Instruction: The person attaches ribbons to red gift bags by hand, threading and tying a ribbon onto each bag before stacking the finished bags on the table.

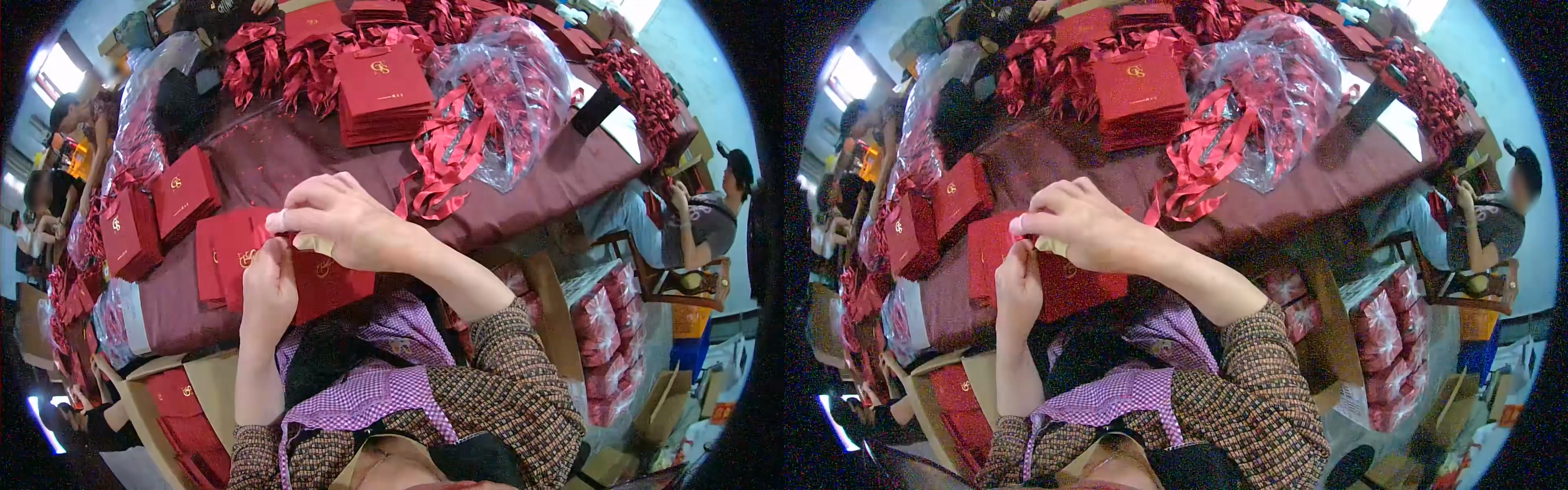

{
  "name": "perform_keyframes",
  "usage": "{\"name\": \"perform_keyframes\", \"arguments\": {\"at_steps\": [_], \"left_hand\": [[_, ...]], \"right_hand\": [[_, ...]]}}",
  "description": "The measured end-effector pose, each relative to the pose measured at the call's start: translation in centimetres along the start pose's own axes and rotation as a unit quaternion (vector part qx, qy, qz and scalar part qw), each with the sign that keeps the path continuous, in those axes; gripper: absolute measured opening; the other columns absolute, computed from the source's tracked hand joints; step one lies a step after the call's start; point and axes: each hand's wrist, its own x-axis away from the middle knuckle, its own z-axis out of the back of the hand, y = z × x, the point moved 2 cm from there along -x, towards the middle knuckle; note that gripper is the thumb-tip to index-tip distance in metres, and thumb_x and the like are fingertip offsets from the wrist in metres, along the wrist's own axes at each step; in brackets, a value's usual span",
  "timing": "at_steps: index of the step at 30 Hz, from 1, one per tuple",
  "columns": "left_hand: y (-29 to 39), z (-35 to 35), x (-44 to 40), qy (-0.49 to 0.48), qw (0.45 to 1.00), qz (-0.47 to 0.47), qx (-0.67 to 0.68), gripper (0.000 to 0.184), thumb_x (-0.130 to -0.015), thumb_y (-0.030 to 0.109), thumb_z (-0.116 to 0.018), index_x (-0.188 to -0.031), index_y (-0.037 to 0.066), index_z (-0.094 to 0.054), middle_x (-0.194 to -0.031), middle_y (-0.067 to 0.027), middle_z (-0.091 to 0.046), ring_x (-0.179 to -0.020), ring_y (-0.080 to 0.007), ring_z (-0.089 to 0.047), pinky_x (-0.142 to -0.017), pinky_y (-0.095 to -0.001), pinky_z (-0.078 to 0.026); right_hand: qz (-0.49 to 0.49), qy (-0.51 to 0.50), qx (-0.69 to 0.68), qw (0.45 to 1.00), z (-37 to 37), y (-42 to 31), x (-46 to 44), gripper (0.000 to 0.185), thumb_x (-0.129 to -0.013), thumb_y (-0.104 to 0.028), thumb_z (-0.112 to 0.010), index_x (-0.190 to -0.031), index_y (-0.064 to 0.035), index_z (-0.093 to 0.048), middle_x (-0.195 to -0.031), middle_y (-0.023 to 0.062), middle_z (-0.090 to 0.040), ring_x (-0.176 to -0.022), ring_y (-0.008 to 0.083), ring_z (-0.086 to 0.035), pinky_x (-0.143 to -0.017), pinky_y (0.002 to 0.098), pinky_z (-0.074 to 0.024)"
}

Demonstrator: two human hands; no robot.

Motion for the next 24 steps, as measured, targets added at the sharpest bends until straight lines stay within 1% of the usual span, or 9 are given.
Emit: {"name": "perform_keyframes", "arguments": {"at_steps": [5,10,14,17,19,20,21,23,24], "left_hand": [[0.2,-0.4,-0.4,0.008,1.000,-0.014,0.023,0.014,-0.089,-0.001,-0.050,-0.101,-0.006,-0.057,-0.088,-0.0244,-0.062,-0.083,-0.0391,-0.063,-0.069,-0.0400,-0.049],[-0.3,-0.4,-0.3,-0.021,0.994,0.049,0.100,0.015,-0.088,-0.001,-0.051,-0.099,-0.004,-0.060,-0.088,-0.0216,-0.065,-0.084,-0.0281,-0.067,-0.073,-0.0335,-0.050],[-0.4,-0.4,-0.4,-0.032,0.997,0.060,0.036,0.008,-0.088,0.002,-0.053,-0.091,-0.003,-0.059,-0.084,-0.0235,-0.062,-0.080,-0.0374,-0.063,-0.068,-0.0384,-0.048],[-1.1,-0.3,0.0,0.003,0.999,0.005,0.041,0.007,-0.088,0.003,-0.054,-0.091,-0.002,-0.057,-0.080,-0.0240,-0.059,-0.076,-0.0372,-0.062,-0.066,-0.0377,-0.048],[-2.9,-0.3,0.4,0.050,0.997,0.024,0.060,0.008,-0.090,0.004,-0.052,-0.092,-0.002,-0.056,-0.074,-0.0210,-0.056,-0.067,-0.0321,-0.059,-0.064,-0.0365,-0.047],[-3.8,0.3,0.2,0.055,0.990,0.105,0.082,0.011,-0.094,0.008,-0.051,-0.091,-0.001,-0.055,-0.072,-0.0120,-0.056,-0.061,-0.0201,-0.054,-0.059,-0.0311,-0.045],[-4.7,0.8,0.2,0.064,0.949,0.204,0.234,0.015,-0.097,0.013,-0.049,-0.091,0.002,-0.057,-0.075,-0.0037,-0.058,-0.061,-0.0090,-0.052,-0.056,-0.0241,-0.043],[-6.3,1.8,0.2,0.114,0.903,0.237,0.339,0.017,-0.097,0.015,-0.049,-0.091,0.003,-0.058,-0.077,0.0014,-0.058,-0.061,-0.0032,-0.049,-0.055,-0.0182,-0.041],[-6.8,2.2,0.1,0.149,0.902,0.250,0.318,0.017,-0.097,0.014,-0.048,-0.091,0.003,-0.059,-0.075,0.0005,-0.058,-0.061,-0.0025,-0.048,-0.055,-0.0179,-0.041]], "right_hand": [[-0.007,-0.060,-0.032,0.998,-0.2,0.5,0.2,0.024,-0.077,-0.005,-0.066,-0.101,-0.0097,-0.063,-0.096,0.0075,-0.058,-0.094,0.0268,-0.056,-0.085,0.0367,-0.0428],[0.042,-0.048,-0.084,0.994,-1.0,1.4,0.3,0.017,-0.078,-0.004,-0.066,-0.094,-0.0069,-0.060,-0.092,0.0111,-0.056,-0.089,0.0312,-0.056,-0.079,0.0395,-0.0472],[0.022,-0.095,-0.098,0.990,-0.8,1.8,0.1,0.010,-0.082,-0.006,-0.063,-0.091,-0.0052,-0.060,-0.089,0.0128,-0.058,-0.085,0.0315,-0.058,-0.073,0.0373,-0.0486],[0.008,-0.118,-0.105,0.987,-0.9,1.8,0.2,0.011,-0.080,-0.002,-0.061,-0.090,-0.0046,-0.059,-0.087,0.0119,-0.055,-0.084,0.0307,-0.057,-0.071,0.0354,-0.0478],[-0.017,-0.153,-0.087,0.984,-0.4,1.7,0.1,0.012,-0.078,0.001,-0.062,-0.088,-0.0036,-0.058,-0.087,0.0115,-0.055,-0.083,0.0299,-0.057,-0.071,0.0348,-0.0477],[-0.031,-0.140,-0.106,0.984,-0.5,2.1,0.4,0.014,-0.075,0.005,-0.062,-0.087,-0.0021,-0.058,-0.087,0.0109,-0.055,-0.082,0.0288,-0.057,-0.071,0.0340,-0.0480],[-0.037,-0.141,-0.114,0.983,-0.3,2.4,0.6,0.015,-0.075,0.006,-0.062,-0.087,-0.0014,-0.057,-0.086,0.0107,-0.055,-0.082,0.0283,-0.057,-0.072,0.0336,-0.0482],[-0.064,-0.157,-0.119,0.978,0.1,3.2,0.7,0.015,-0.076,0.006,-0.062,-0.088,0.0001,-0.056,-0.086,0.0103,-0.056,-0.083,0.0267,-0.057,-0.074,0.0323,-0.0487],[-0.076,-0.155,-0.131,0.976,0.0,3.6,0.7,0.013,-0.078,0.005,-0.062,-0.088,0.0000,-0.056,-0.086,0.0102,-0.056,-0.083,0.0261,-0.057,-0.074,0.0320,-0.0485]]}}
